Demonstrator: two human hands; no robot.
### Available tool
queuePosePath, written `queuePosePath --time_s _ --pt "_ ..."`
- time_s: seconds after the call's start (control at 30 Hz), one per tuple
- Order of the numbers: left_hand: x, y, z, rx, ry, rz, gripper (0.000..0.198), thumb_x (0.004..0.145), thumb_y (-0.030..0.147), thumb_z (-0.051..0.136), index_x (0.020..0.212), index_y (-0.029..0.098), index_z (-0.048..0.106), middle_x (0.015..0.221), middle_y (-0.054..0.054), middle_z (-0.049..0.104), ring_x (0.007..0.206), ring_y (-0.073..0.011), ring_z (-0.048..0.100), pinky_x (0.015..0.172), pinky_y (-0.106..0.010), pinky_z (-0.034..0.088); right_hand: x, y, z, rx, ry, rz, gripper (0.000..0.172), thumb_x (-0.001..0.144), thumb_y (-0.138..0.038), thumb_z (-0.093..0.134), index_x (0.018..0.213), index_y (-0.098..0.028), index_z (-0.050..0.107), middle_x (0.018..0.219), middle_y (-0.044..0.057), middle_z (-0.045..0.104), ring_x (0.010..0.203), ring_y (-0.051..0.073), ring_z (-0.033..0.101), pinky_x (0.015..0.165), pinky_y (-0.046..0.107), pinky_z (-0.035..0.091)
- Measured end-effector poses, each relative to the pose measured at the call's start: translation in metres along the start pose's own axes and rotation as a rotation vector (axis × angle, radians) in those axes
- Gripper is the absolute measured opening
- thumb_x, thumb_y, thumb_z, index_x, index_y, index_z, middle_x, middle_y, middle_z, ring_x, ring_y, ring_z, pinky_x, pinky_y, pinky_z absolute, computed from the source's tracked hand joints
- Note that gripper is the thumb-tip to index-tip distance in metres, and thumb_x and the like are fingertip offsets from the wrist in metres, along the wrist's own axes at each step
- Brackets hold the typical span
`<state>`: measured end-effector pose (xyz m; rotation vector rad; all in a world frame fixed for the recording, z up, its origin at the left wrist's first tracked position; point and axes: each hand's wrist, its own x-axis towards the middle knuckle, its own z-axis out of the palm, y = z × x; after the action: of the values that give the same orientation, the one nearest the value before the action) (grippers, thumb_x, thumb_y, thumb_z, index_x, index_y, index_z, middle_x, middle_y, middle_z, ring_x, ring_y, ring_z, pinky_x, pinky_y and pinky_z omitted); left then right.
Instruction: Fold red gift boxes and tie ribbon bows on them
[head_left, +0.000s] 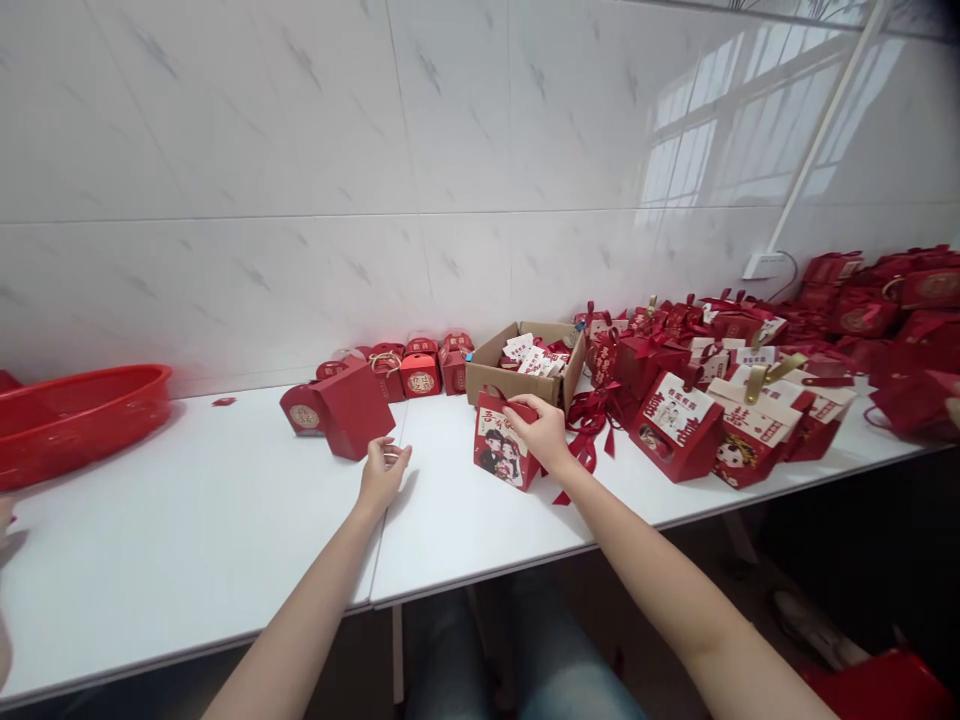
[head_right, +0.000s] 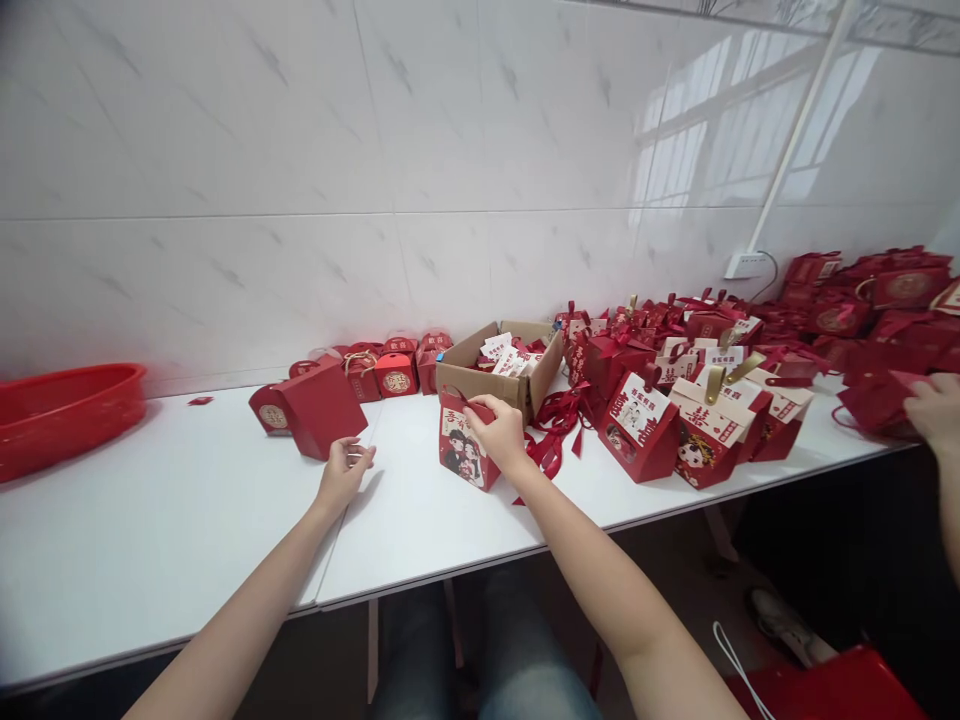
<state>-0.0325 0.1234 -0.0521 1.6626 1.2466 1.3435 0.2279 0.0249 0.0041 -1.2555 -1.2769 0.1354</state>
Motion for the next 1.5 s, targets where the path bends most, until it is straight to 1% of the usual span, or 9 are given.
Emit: queuePosePath --time_s 0.13,0.53,0.67,0.8,1.03,1.13,1.23,1.37,1.5 --pt "0.001 -0.003 0.0 0.0 -0.007 -0.001 0.044 0.068 0.044 0.063 0.099 0.022 0.041 0.081 0.003 0.052 0.065 -0.0122 0.057 0.054 -0.026 0.045 -0.006 0.001 -0.019 -0.073 -0.044 0.02 0.04 0.068 -0.046 0.068 0.096 -0.016 0.066 0.093 0.009 0.069 0.081 0.022 0.064 0.071 0.033 0.05" --pt "0.0 -0.006 0.0 -0.001 0.008 -0.011 0.041 0.07 0.042 0.061 0.1 0.022 0.041 0.082 0.003 0.054 0.066 -0.0123 0.058 0.063 -0.03 0.047 0.008 -0.012 -0.04 -0.207 -0.156 -0.016 0.027 0.074 -0.04 0.062 0.066 -0.015 0.07 0.062 0.006 0.067 0.056 0.019 0.06 0.051 0.029 0.045" --pt "-0.001 -0.006 0.0 0.014 0.004 -0.004 0.039 0.072 0.041 0.06 0.1 0.021 0.042 0.083 0.002 0.055 0.067 -0.0125 0.059 0.067 -0.031 0.047 0.021 -0.039 -0.089 -0.211 0.082 -0.014 0.041 0.078 -0.048 0.056 0.083 -0.01 0.07 0.072 0.012 0.068 0.055 0.019 0.06 0.046 0.03 0.044" --pt "-0.001 -0.006 0.0 0.029 0.007 -0.007 0.038 0.072 0.043 0.059 0.099 0.02 0.044 0.082 0.001 0.055 0.066 -0.0137 0.058 0.067 -0.032 0.046 0.057 -0.063 -0.163 -0.399 0.624 -0.13 0.053 0.077 -0.055 0.058 0.093 -0.006 0.069 0.071 0.015 0.066 0.056 0.019 0.062 0.05 0.031 0.043" --pt "0.0 -0.004 0.001 0.035 0.029 0.015 0.035 0.072 0.043 0.057 0.096 0.021 0.046 0.082 0.0 0.055 0.064 -0.0139 0.058 0.065 -0.033 0.048 0.136 -0.023 -0.23 -0.628 0.683 0.132 0.043 0.075 -0.032 0.065 0.111 -0.008 0.062 0.108 0.024 0.059 0.102 0.029 0.059 0.09 0.043 0.042" --pt "-0.001 -0.001 0.001 0.059 0.051 0.051 0.03 0.073 0.041 0.057 0.093 0.02 0.049 0.078 0.0 0.055 0.061 -0.0142 0.056 0.06 -0.031 0.047 0.129 -0.002 -0.218 -0.515 0.8 0.111 0.056 0.073 -0.021 0.064 0.123 -0.003 0.047 0.124 0.032 0.043 0.11 0.03 0.053 0.087 0.038 0.045" --pt "-0.002 0.003 -0.003 0.125 0.13 0.118 0.021 0.074 0.035 0.056 0.089 0.02 0.052 0.078 -0.001 0.055 0.065 -0.0153 0.054 0.062 -0.03 0.045 0.099 0.01 -0.178 -0.351 0.788 -0.086 0.047 0.073 -0.011 0.055 0.119 -0.008 0.044 0.127 0.028 0.038 0.089 0.019 0.061 0.073 0.029 0.051" --pt "-0.004 0.006 -0.014 0.251 0.347 0.194 0.014 0.077 0.025 0.052 0.089 0.02 0.05 0.083 -0.003 0.05 0.076 -0.017 0.051 0.073 -0.031 0.044 0.067 0.019 -0.1 -0.177 0.61 -0.35 0.037 0.077 -0.017 0.048 0.114 -0.015 0.042 0.133 0.022 0.032 0.093 0.018 0.06 0.071 0.032 0.052" --pt "-0.008 0.006 -0.017 0.337 0.361 0.242 0.015 0.077 0.02 0.052 0.092 0.02 0.048 0.083 -0.003 0.049 0.071 -0.0165 0.049 0.069 -0.03 0.043 0.065 0.025 -0.036 -0.404 0.231 -0.284 0.032 0.078 -0.027 0.05 0.107 -0.012 0.054 0.12 0.02 0.051 0.116 0.029 0.049 0.089 0.042 0.044"
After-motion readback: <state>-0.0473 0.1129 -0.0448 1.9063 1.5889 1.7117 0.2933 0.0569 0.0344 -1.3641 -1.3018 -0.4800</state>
